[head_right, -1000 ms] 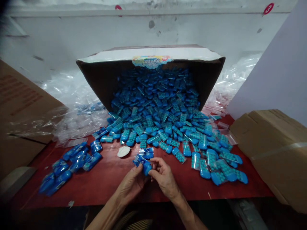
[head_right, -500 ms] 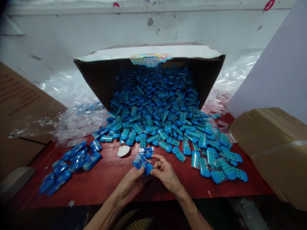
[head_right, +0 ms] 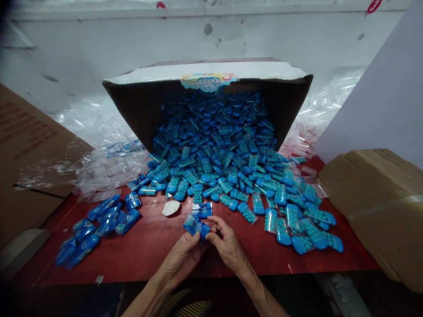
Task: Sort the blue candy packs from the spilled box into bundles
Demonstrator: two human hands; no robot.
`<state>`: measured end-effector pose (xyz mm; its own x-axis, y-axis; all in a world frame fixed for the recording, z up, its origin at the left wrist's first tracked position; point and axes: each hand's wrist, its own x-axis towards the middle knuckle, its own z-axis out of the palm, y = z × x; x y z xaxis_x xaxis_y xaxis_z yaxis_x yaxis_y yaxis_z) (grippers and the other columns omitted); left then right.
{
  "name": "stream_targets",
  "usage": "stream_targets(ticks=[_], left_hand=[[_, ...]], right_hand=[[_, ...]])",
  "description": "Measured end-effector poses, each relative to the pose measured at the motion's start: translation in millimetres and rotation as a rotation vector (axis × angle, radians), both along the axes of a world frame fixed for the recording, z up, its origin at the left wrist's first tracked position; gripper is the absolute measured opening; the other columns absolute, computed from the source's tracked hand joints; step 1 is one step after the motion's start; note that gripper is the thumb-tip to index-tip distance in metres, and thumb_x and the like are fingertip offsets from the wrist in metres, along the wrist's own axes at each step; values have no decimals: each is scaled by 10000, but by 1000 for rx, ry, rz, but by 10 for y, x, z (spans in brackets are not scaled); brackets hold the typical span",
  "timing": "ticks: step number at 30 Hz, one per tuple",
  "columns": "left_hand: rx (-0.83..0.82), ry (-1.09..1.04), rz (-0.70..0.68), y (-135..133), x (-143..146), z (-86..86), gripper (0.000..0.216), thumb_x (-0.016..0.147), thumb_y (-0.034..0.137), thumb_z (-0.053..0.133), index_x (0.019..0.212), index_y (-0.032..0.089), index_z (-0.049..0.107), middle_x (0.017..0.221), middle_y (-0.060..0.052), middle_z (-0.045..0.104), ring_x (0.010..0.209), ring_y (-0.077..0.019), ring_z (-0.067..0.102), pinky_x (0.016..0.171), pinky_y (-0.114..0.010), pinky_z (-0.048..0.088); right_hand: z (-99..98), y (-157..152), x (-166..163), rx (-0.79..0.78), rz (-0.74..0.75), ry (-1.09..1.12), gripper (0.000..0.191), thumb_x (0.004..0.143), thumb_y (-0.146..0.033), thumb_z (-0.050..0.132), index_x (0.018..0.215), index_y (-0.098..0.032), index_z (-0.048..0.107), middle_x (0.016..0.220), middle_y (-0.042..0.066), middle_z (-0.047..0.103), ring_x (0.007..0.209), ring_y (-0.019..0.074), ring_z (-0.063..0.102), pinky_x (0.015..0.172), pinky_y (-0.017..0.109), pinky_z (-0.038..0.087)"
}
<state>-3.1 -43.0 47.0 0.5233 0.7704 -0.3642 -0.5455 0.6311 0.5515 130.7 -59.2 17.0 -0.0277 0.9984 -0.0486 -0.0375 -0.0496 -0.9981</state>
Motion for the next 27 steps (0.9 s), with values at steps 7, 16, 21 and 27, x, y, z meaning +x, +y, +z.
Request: stream_targets(ticks=[7, 16, 21, 27], left_hand=[[-87, 83, 83, 84, -339, -54, 182, 734, 228, 557, 851, 109, 629, 920, -107, 657, 956, -234, 566, 862, -357, 408], [-166, 94, 818, 507, -1349, 140, 298, 813, 255, 390, 1032, 122, 542, 933, -124, 644, 1004, -236, 539, 766, -370, 491], [-183, 177, 851, 525, -1522, 122, 401, 816, 369, 352, 1004, 60, 524, 935, -154, 617, 955, -235, 562, 677, -322, 519], [-199, 351, 580, 418, -1075, -25, 149, 785, 134, 406, 725, 141, 542, 606, -30, 614, 632, -157, 621, 631, -317, 501]], right_hand=[[68, 83, -68, -38, 84, 12, 301, 744, -249, 527, 1041, -207, 529, 678, -36, 483, 604, 97, 462, 584, 213, 387], [-86, 183, 94, -23, -37, -222, 257, 774, -275, 463, 1001, -182, 539, 599, -48, 422, 511, 92, 410, 485, 205, 339], [-71, 342, -36, 188, -40, -724, 222, 801, -224, 440, 991, -211, 554, 806, 20, 564, 729, 147, 531, 649, 241, 395], [-202, 624, -209, 218, -98, -1046, 160, 788, -177, 474, 847, -232, 613, 807, 42, 574, 761, 169, 538, 607, 238, 368]])
